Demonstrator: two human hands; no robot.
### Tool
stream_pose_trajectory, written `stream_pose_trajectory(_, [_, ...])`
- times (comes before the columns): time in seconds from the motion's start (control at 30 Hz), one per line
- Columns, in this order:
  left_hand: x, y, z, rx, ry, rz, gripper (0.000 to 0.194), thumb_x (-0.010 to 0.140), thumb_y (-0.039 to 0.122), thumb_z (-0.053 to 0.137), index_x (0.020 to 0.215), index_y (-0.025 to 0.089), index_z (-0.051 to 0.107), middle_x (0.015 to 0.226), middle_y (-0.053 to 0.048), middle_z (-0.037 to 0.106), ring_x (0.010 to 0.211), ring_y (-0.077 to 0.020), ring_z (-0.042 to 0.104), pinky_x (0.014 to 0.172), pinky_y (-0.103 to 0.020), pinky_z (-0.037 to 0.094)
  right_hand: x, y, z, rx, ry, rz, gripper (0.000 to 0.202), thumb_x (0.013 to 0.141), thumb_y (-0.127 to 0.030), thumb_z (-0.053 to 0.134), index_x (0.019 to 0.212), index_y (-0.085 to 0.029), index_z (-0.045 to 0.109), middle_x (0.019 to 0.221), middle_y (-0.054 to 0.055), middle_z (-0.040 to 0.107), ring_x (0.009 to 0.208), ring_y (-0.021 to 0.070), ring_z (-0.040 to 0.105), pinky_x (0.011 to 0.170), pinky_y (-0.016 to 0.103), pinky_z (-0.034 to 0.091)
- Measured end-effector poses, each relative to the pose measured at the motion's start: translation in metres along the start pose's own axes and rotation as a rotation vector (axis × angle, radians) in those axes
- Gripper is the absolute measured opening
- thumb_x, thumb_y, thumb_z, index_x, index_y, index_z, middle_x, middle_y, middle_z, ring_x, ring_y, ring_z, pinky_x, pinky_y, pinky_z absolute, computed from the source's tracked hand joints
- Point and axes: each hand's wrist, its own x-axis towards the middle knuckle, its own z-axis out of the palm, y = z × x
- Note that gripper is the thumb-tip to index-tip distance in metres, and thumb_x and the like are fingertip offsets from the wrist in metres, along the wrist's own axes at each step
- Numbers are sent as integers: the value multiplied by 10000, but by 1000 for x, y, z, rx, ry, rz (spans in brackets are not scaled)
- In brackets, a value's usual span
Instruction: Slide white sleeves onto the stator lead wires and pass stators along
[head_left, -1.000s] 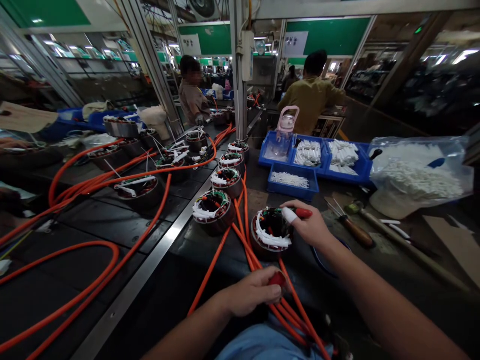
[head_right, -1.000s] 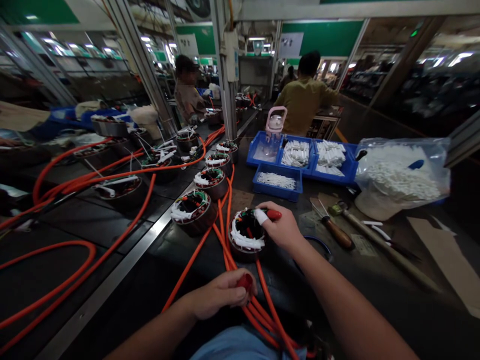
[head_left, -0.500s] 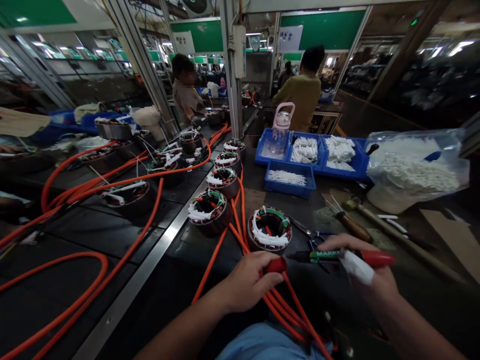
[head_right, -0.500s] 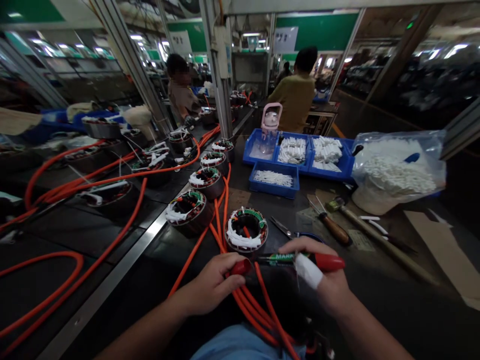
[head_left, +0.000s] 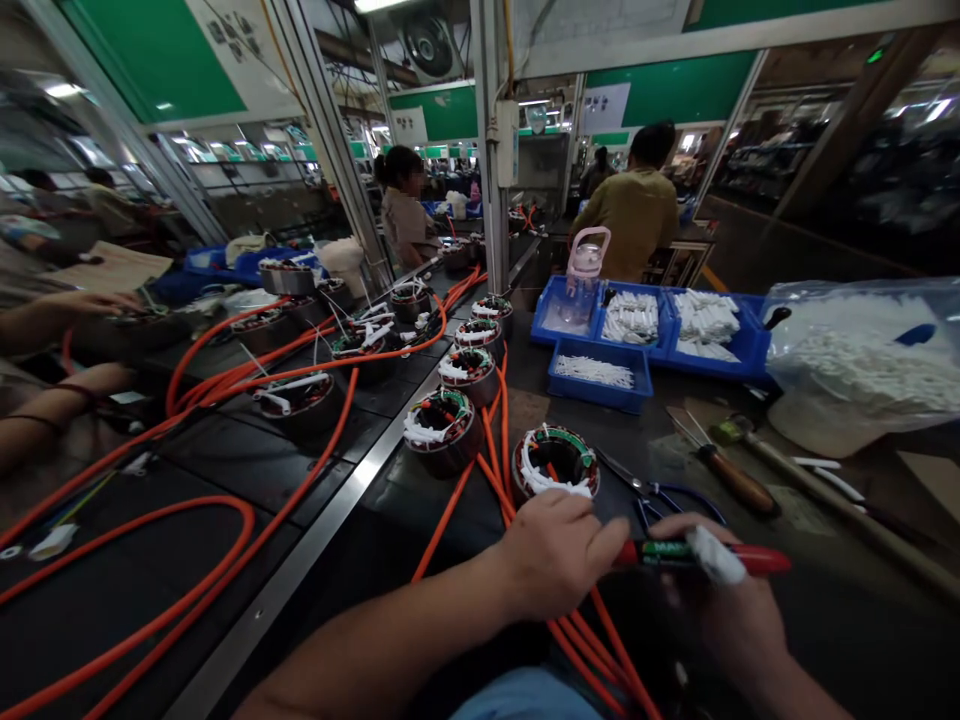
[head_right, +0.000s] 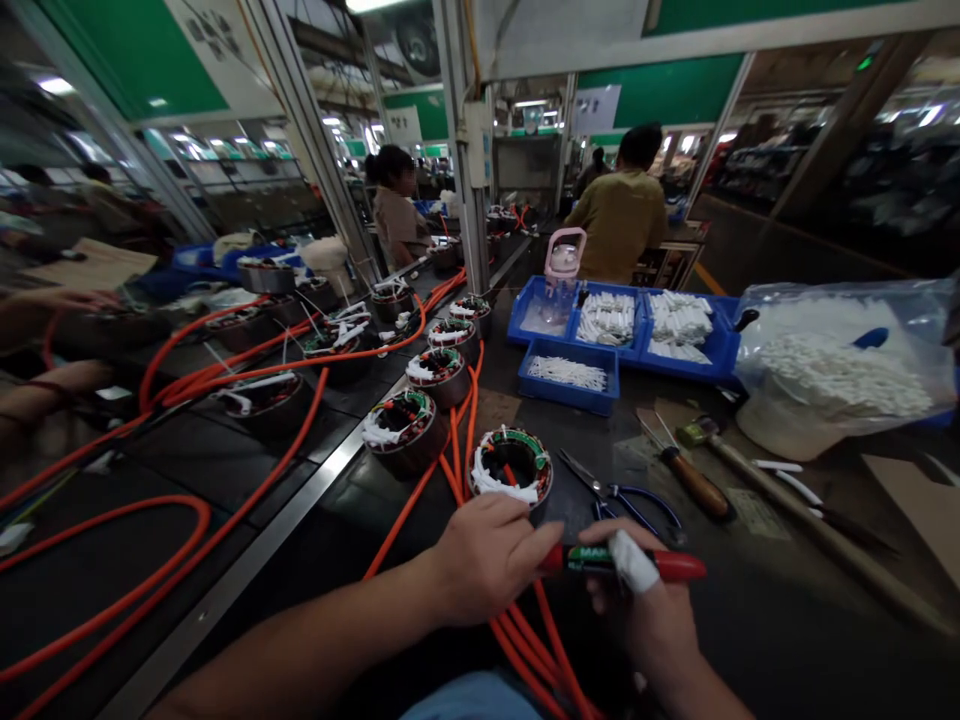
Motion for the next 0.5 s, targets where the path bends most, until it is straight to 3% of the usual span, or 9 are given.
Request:
stream_pose_trajectory(0.07, [5, -7, -3, -52, -11, -127, 490, 848, 405, 512, 1251, 152, 393, 991, -81, 614, 945, -229, 522, 828, -375, 390, 28, 0, -19, -149, 82, -204, 251, 753, -448, 544, 742, -218, 642, 704, 51, 624, 592, 194, 574, 492, 283, 474])
stream_pose_trajectory(0.13, [8, -14, -3, -89, -52, -286, 683, 742, 515, 614, 1263, 139, 383, 1127, -118, 565, 1023, -255, 497, 900, -396, 370, 58, 0, -40, -429, 151, -419, 231, 735, -378, 558, 878, -221, 649, 906, 69, 643, 837, 246, 599, 753, 355, 491])
stream_pose_trajectory(0.2, [11, -22, -1, -84, -170, -380, 645, 665, 547, 671, 1125, 127, 500, 1037, -114, 599, 957, -262, 530, 867, -392, 395, 82, 2, -58, -749, 133, -509, 420, 704, -298, 546, 1113, -209, 582, 1111, 87, 593, 1015, 274, 554, 916, 409, 418])
stream_pose_trajectory(0.27, [12, -27, 3, -40, -308, -394, 494, 652, 535, 685, 929, 140, 574, 894, -91, 629, 866, -260, 561, 804, -386, 417, 89, 12, -71, -926, 100, -470, 616, 671, -252, 512, 1279, -177, 451, 1232, 114, 521, 1066, 278, 535, 949, 426, 401])
stream_pose_trajectory(0.33, [15, -29, 4, 5, -374, -381, 426, 661, 520, 681, 835, 145, 580, 834, -84, 638, 819, -255, 575, 774, -381, 421, 76, 30, -80, -949, 86, -409, 644, 658, -251, 479, 1294, -164, 431, 1241, 121, 519, 1060, 273, 548, 933, 424, 427])
stream_pose_trajectory(0.4, [17, -31, 4, 35, -384, -366, 437, 651, 523, 685, 838, 143, 577, 831, -86, 642, 814, -255, 581, 774, -382, 416, 45, 52, -86, -893, -12, -339, 522, 648, -289, 488, 1161, -223, 561, 1176, 84, 580, 1073, 284, 548, 922, 427, 445])
stream_pose_trajectory(0.5, [18, -33, 4, 29, -395, -313, 445, 635, 521, 699, 846, 149, 575, 828, -75, 645, 814, -247, 585, 801, -384, 397, -13, 83, -89, -822, -286, -104, 312, 563, -324, 608, 853, -413, 680, 963, 8, 672, 965, 317, 601, 833, 439, 502])
